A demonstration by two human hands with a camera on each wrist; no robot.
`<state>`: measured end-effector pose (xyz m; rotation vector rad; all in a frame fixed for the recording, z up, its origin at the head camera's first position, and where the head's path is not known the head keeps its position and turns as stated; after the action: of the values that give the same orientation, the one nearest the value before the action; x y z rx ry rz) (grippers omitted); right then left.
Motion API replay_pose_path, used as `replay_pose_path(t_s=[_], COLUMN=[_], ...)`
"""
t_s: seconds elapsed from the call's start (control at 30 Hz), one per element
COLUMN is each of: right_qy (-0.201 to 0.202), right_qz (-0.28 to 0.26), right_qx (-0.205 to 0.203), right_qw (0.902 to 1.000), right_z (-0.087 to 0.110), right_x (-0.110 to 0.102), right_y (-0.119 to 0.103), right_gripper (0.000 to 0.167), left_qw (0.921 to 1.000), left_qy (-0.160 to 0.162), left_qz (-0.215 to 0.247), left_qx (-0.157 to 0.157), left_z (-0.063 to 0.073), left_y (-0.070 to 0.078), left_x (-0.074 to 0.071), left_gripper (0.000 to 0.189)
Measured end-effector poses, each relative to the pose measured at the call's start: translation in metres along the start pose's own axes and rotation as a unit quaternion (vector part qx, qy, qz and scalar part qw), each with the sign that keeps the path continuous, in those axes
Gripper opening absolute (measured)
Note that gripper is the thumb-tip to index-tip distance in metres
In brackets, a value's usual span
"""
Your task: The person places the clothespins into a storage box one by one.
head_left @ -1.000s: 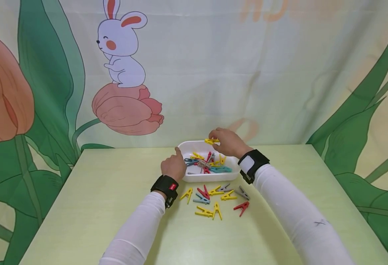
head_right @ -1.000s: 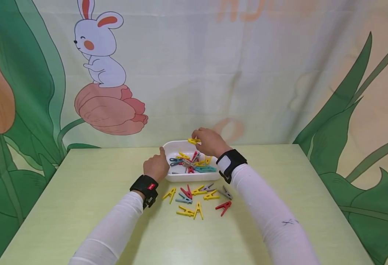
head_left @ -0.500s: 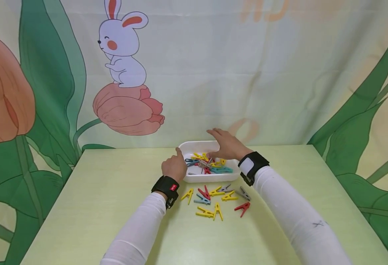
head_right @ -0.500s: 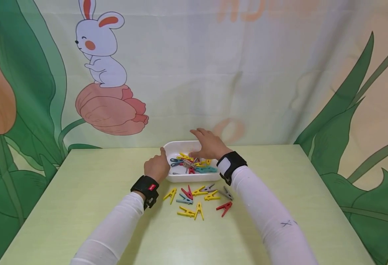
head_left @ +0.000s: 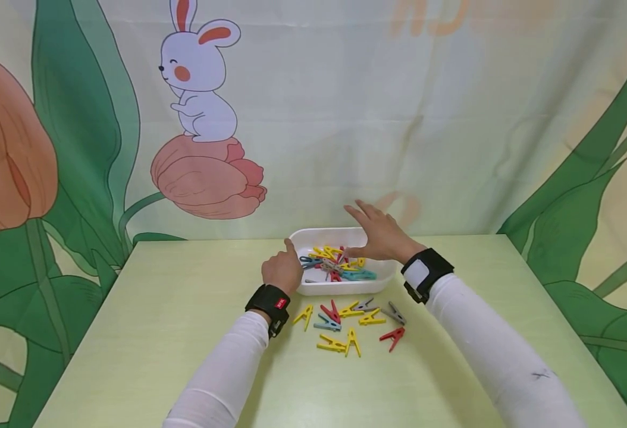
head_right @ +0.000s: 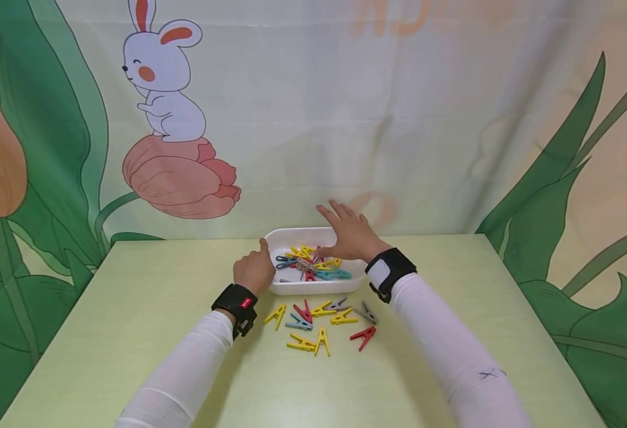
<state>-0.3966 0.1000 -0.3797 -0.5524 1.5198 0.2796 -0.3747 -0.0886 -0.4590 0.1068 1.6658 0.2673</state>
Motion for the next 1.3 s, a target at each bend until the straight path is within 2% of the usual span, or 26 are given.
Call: replay_pose_path(t_s=[0.3,0.53,0.73,1.03,1.3], right_qy=[0.026,0.055,0.069,0.06,0.043], right_qz=[0.0,0.005,0.009,0.014,0.008], right_qx=[-0.014,-0.04,-0.06,-0.054,-0.058], right_qw=[0.9996,0.9976,0.9958,0.9966,0.9973], right_z=[0.028,0.054,0.077,0.103,0.123], right_x=[-0.017,-0.029,-0.031,-0.021,0.003], right_y=[0.005,-0.003,-0.011,-0.015,-0.018], right_gripper=[0.105,0.106,0.106,0.107,0.11], left_qw=[0.9999,1.0,1.0,1.0,0.9999], left_qy=[-0.008,-0.006,-0.004,-0.006,-0.013], left_qz=[0.0,0.002,0.006,0.004,0.005], left_qx=[-0.007,-0.001,-0.001,0.004,0.0], left_z=[0.001,0.001,0.001,0.001,0.001], left_y=[0.001,0.001,-0.001,0.0,-0.002], left_x=[0.0,0.001,0.001,0.0,0.001], left_gripper=[0.059,0.058,0.059,0.059,0.06])
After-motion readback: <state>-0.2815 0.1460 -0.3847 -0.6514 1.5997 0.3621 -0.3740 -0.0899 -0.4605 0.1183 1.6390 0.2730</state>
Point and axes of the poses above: each hand's wrist, its own z-axis away from the middle knuckle, its own x-axis out of the palm, y = z × x, the point moved 10 cm from there along -z, towards the middle knuckle, and after that the axes turned 3 degrees about z, right-handed, at the moved point
